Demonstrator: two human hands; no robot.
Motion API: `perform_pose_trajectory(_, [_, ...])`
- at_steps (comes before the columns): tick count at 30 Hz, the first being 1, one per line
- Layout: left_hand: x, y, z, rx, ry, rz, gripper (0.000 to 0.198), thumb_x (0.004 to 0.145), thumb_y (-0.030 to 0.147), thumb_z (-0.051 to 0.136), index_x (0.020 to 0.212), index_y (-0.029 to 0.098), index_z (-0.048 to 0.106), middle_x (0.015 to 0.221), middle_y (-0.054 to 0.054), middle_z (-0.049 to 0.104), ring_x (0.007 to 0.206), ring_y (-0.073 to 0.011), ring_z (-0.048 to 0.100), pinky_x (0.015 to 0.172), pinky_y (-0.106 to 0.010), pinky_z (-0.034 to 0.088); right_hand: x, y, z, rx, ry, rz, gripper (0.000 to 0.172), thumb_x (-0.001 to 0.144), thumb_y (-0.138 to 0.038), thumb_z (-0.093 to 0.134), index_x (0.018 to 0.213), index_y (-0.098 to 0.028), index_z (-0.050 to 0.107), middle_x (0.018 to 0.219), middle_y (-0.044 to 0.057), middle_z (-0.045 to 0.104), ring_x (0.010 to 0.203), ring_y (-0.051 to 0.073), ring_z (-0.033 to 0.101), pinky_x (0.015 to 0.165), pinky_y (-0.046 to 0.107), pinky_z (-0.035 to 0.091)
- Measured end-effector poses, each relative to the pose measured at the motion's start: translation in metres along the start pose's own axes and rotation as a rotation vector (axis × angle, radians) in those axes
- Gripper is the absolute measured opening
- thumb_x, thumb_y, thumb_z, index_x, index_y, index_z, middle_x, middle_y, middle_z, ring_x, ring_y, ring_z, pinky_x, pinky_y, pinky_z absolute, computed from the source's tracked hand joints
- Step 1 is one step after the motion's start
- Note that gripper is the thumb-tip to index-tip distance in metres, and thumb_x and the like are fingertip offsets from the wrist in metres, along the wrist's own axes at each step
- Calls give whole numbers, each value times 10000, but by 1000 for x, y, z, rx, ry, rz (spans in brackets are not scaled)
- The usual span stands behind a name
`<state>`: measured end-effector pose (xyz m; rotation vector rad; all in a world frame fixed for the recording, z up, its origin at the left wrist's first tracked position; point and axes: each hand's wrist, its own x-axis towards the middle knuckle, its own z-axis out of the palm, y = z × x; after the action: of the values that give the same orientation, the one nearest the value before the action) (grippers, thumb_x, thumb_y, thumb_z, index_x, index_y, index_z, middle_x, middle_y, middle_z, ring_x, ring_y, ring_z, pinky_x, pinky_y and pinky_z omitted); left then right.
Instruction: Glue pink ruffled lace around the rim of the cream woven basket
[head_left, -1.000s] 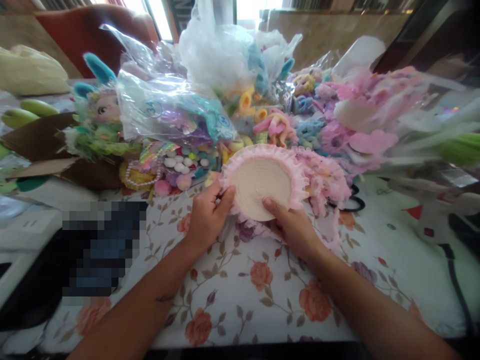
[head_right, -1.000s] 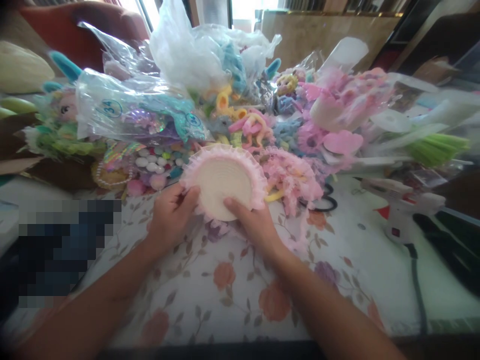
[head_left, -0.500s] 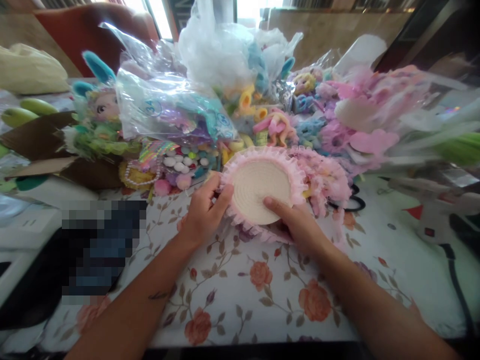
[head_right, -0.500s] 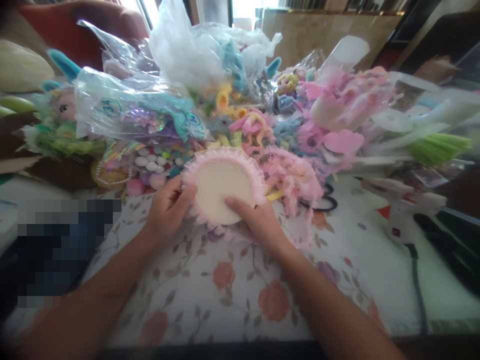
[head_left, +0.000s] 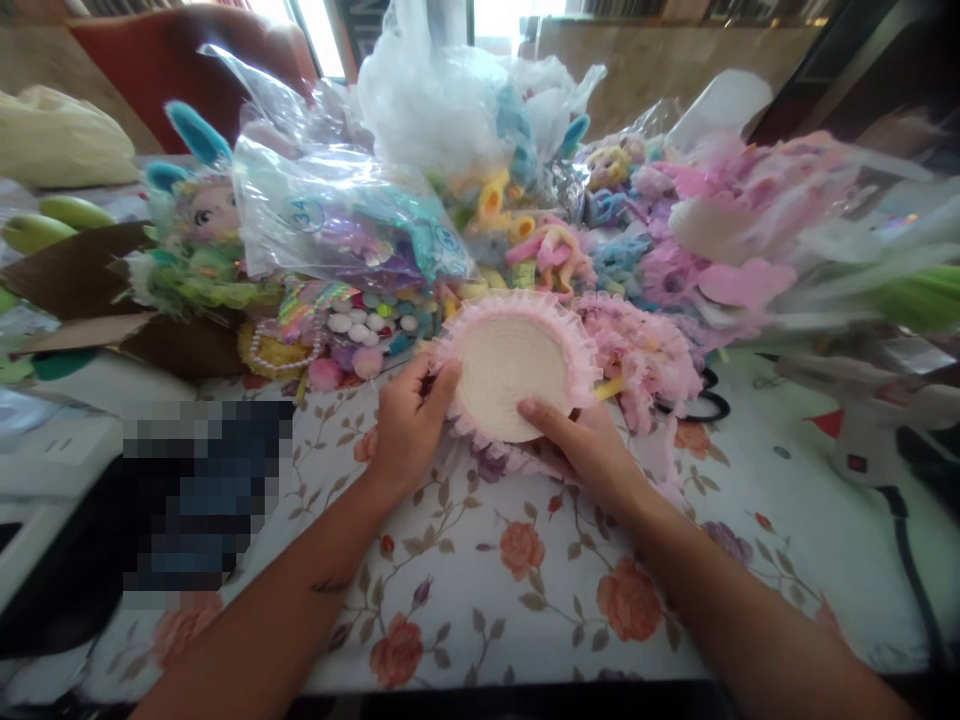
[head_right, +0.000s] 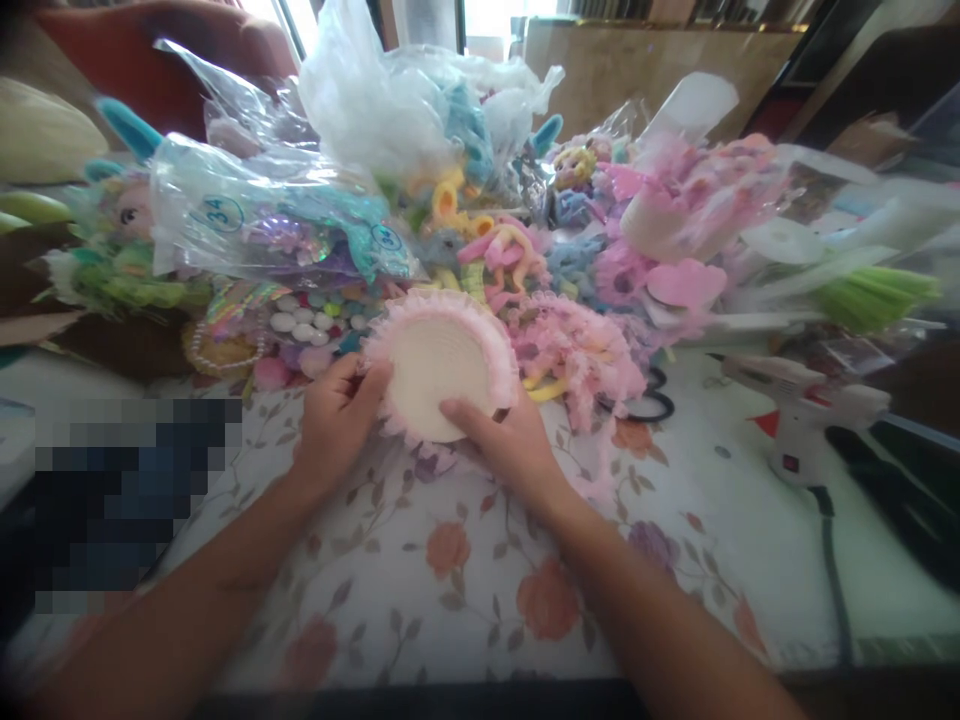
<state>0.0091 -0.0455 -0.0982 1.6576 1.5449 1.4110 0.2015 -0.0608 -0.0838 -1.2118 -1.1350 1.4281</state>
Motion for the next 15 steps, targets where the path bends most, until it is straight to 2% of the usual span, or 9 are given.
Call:
perform_pose_trajectory(3, [3, 1, -2, -182, -68, -68, 331, 889, 510, 615, 775, 210, 533, 635, 36, 452, 556, -117, 381, 507, -263, 312, 0, -3, -3, 37, 10, 18, 301, 718, -490, 791, 803, -235, 655, 656, 37, 672, 748, 256, 693, 572, 327, 550])
perform_pose_trajectory(6, [6, 2, -4, -224, -60, -55, 278, 887, 485, 623, 873, 214, 564, 684, 35, 485, 568, -114, 406, 510, -248, 331, -1, -5, -5, 31, -29, 40, 286, 718, -464, 803, 776, -229, 649, 608, 15, 633, 619, 207, 646, 511, 297, 507])
perform_pose_trajectory(9, [8, 1, -8, -114, -74, 5, 202, 916, 393, 592, 829, 216, 546, 652, 46, 445, 563, -115, 400, 525, -251, 326, -1, -5, -8, -37, -67, 67, 311, 735, -481, 789, 751, -208, 642, 502, -28, 520, 417, 120, 478, 366, 244, 357])
perform_pose_trajectory(11, [9, -1, -9, -22, -111, 50, 227, 926, 361, 574, 765, 214, 509, 632, 49, 423, 556, -117, 386, 533, -263, 314, 0, -4, -11, -85, -39, 71, 335, 741, -497, 781, 823, -194, 664, 490, -48, 485, 367, 87, 387, 321, 226, 261])
perform_pose_trajectory(13, [8, -1, -10, 62, -140, 86, 278, 932, 348, 558, 714, 214, 451, 622, 47, 414, 555, -119, 379, 541, -274, 304, 1, -3, -13, -112, -5, 62, 387, 735, -497, 789, 945, -190, 683, 543, -40, 533, 378, 82, 390, 318, 219, 252])
perform_pose_trajectory(15, [6, 0, -9, 132, -133, 122, 297, 937, 332, 540, 697, 218, 408, 606, 49, 397, 549, -123, 374, 546, -284, 294, 1, -2, -14, -112, -2, 44, 422, 733, -487, 795, 1020, -197, 689, 623, -15, 606, 417, 94, 451, 339, 221, 304])
